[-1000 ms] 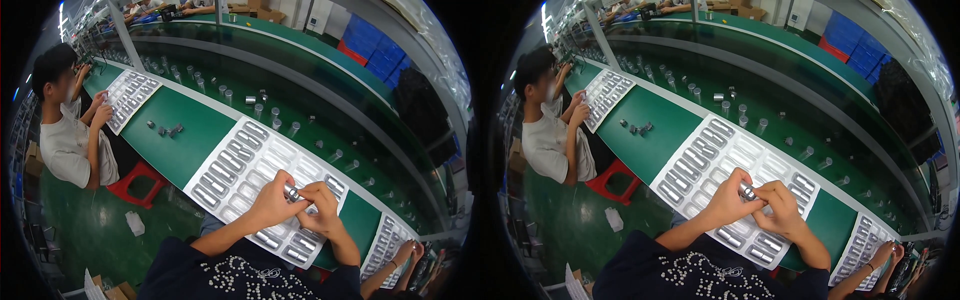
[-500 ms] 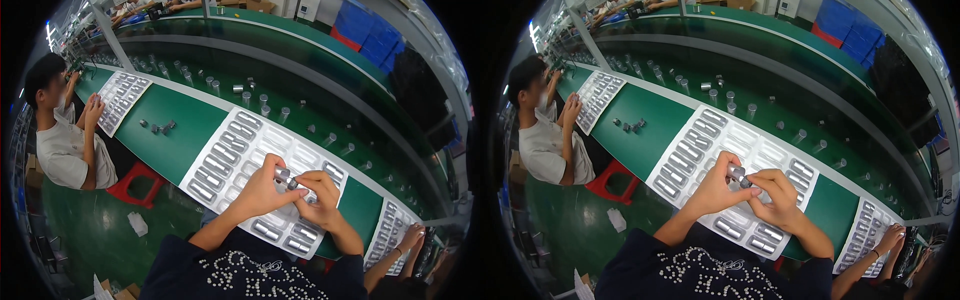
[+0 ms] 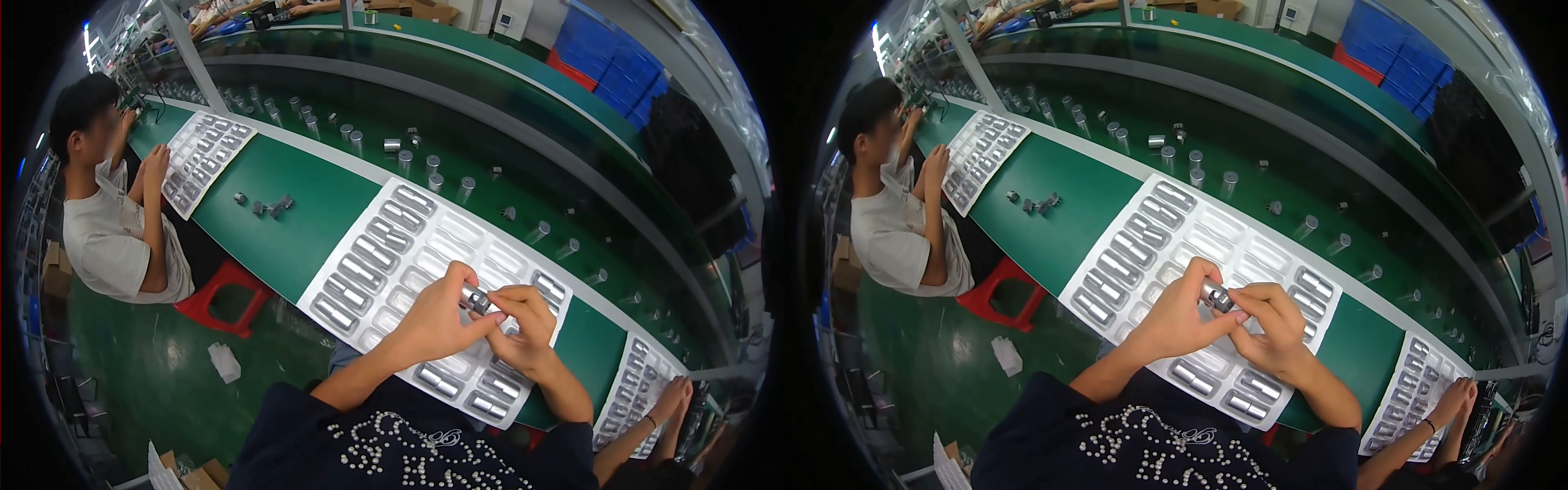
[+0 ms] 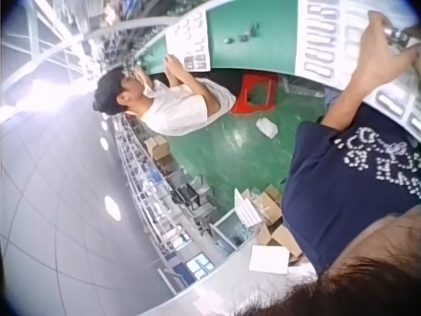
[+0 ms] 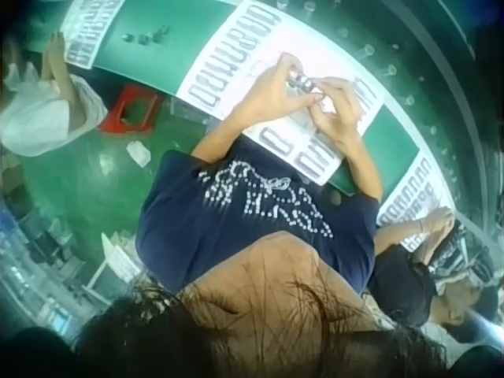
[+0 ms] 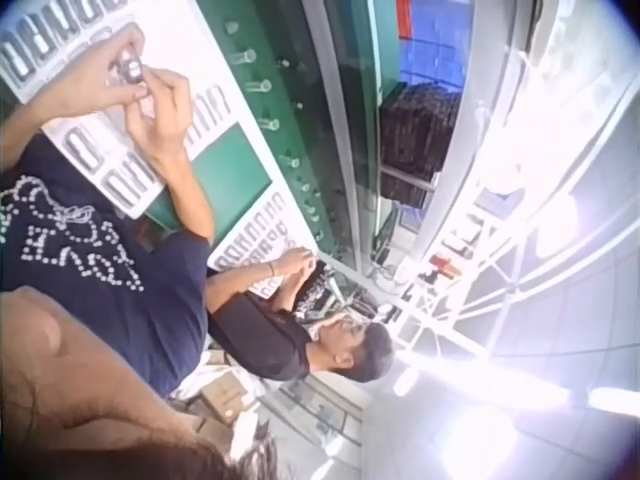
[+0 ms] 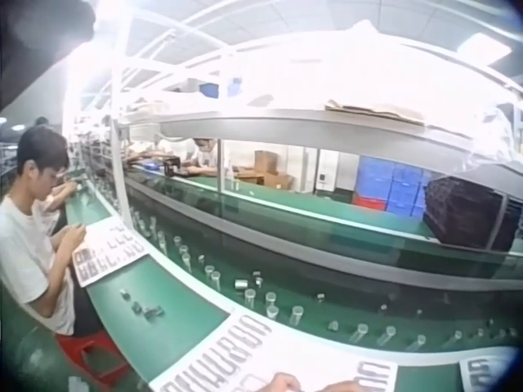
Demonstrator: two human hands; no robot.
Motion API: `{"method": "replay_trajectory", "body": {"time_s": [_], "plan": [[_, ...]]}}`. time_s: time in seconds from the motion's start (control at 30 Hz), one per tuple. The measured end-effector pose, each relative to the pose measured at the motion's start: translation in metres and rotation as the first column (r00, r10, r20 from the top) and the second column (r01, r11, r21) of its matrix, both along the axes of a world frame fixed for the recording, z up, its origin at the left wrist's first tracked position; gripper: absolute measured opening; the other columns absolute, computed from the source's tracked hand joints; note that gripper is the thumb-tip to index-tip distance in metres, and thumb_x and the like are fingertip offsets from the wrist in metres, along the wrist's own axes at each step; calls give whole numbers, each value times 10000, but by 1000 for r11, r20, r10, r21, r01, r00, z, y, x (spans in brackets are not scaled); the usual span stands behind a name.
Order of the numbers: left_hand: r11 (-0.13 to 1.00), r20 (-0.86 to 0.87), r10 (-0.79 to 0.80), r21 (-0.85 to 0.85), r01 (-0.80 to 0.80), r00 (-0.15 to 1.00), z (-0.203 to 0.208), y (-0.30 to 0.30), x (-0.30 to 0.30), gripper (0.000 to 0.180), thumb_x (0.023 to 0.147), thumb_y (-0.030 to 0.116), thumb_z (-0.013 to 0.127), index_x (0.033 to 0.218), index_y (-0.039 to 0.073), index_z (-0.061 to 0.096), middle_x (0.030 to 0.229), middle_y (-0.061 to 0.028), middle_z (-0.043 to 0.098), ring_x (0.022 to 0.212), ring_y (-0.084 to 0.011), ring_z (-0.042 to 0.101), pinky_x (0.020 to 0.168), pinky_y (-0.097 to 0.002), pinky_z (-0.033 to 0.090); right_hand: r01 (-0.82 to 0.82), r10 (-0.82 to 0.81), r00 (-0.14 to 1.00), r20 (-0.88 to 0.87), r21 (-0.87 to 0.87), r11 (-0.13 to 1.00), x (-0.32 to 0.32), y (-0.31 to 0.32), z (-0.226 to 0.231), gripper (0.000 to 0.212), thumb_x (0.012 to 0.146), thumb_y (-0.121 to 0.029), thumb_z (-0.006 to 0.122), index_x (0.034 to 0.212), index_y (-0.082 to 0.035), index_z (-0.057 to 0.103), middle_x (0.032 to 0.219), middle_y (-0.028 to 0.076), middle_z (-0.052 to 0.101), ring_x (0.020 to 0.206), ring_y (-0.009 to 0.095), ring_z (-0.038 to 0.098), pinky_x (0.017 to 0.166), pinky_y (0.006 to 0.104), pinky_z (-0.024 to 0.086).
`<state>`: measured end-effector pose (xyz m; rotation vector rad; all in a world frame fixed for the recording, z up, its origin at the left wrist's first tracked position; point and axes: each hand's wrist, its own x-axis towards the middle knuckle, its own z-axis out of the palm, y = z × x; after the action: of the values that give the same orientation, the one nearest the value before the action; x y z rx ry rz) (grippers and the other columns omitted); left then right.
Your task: The person assembles small metal housings and internal components into plastic trays by hand.
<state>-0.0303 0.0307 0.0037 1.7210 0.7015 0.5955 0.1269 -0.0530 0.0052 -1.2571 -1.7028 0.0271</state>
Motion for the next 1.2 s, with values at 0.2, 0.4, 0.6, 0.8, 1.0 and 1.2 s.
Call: {"method": "replay_trajectory", "body": {"time_s": [0.2,0.4,0.6,0.8,1.0,1.2], "plan": [[998,27,-15,-54,17,1000,-1,0,-2,446,813,197,735,1088,42,420,745,-105,572,623,-182,569,546,-322,436,-67,67,998,7,-28,997,0,-1,-1,401,639,52,811,1018,25,684,931,154,654,818,279,668,700,326,547],[988,63,-25,-152,35,998,-10,0,5,384,829,151,687,1084,36,423,655,-84,532,570,-134,522,514,-299,398,-52,53,988,145,-11,999,3,1,-3,446,576,60,802,1001,0,678,938,136,659,827,297,663,691,360,529],[986,114,-28,-158,46,993,-17,3,7,324,844,129,667,1048,26,438,657,-66,521,577,-103,499,501,-281,381,7,-13,988,157,40,999,-1,8,-7,450,549,23,821,973,-6,673,950,129,659,824,287,653,679,360,506],[971,179,-66,-217,105,982,-27,2,10,316,860,111,654,1070,21,435,697,-52,521,609,-94,492,529,-263,392,44,-38,984,174,-29,999,-1,6,-2,447,564,-13,829,982,0,674,960,135,655,814,285,644,682,359,506],[996,63,4,-93,2,998,-24,0,5,593,864,220,733,1277,1,368,978,-154,537,851,-189,547,729,-339,477,120,-112,992,54,-190,974,27,40,-16,427,680,-44,809,1075,0,653,967,154,661,833,295,650,718,353,517],[752,-215,-535,320,576,817,-28,-25,-31,445,820,269,726,1164,27,578,1146,-186,511,1057,-362,500,909,-415,444,405,-397,911,114,-435,804,84,136,-15,413,765,-171,766,1131,-12,656,978,150,698,850,273,662,741,359,528]]}}
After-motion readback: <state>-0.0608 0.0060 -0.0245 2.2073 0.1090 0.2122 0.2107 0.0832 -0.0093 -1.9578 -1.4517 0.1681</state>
